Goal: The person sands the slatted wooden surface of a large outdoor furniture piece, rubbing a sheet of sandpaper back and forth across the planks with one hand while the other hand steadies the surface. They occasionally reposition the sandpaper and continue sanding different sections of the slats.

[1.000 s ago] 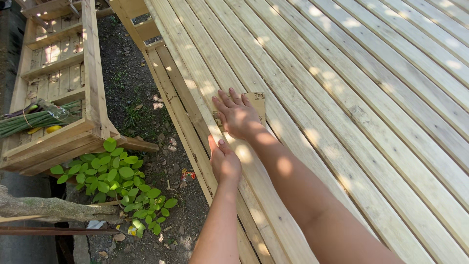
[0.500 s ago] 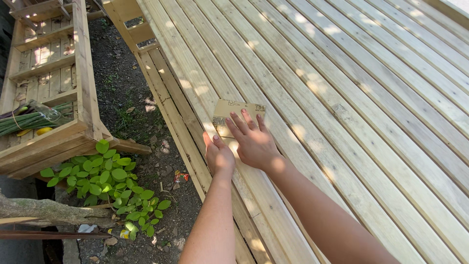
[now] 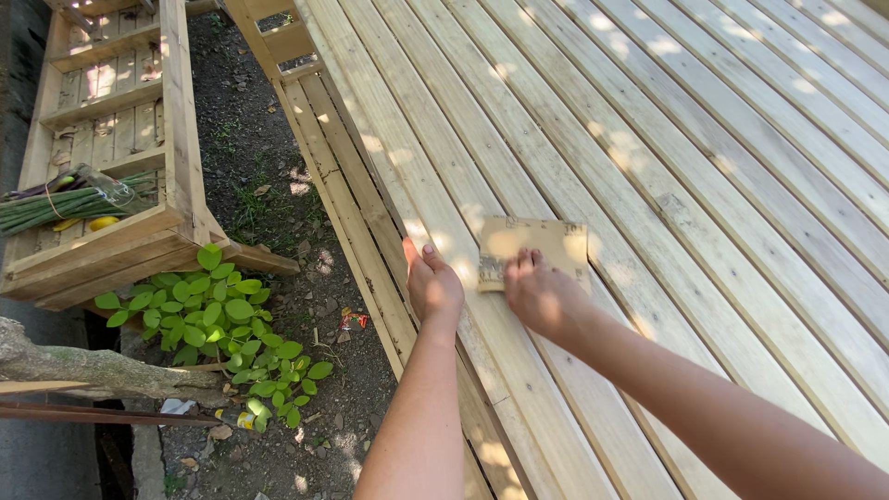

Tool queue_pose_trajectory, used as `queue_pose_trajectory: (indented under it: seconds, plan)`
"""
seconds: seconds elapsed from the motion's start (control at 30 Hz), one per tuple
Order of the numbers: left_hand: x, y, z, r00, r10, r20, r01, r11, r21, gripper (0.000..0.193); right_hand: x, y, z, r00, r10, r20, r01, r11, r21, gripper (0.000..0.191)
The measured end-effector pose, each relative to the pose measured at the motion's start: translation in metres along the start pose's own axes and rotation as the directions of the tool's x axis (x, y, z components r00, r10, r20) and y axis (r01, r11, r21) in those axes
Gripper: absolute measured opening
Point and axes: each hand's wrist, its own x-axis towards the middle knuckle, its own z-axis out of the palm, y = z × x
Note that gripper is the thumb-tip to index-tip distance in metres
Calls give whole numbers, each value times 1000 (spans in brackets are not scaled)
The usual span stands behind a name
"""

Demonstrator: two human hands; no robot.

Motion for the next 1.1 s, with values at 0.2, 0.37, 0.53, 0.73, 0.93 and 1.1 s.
queue_pose_trajectory:
  seconds: [0.2, 0.37, 0.53, 0.73, 0.93, 1.1]
  plan:
    - [-4, 2, -1, 1000, 7, 16, -7, 1000, -27, 56, -93, -13, -33, 991, 122, 54, -133, 917, 376, 56]
    - [2, -9, 5, 998, 68, -12, -68, 996, -49, 57, -42, -18, -17, 979, 203, -34, -169, 886, 432, 74]
    - [11, -29, 13, 981, 185, -55, -190, 973, -130, 55, 78, -17, -18, 946, 263, 192, -320, 857, 405, 64]
    - [13, -32, 15, 988, 146, -54, -151, 982, -111, 55, 210, 2, -14, 946, 302, 119, -323, 841, 434, 62]
    - [7, -15, 8, 990, 131, -50, -134, 988, -73, 56, 105, -16, 5, 972, 216, -89, -164, 902, 399, 67]
    - [3, -12, 7, 1000, 22, 17, -22, 999, -32, 58, -72, -61, -23, 965, 260, -9, -234, 884, 404, 66]
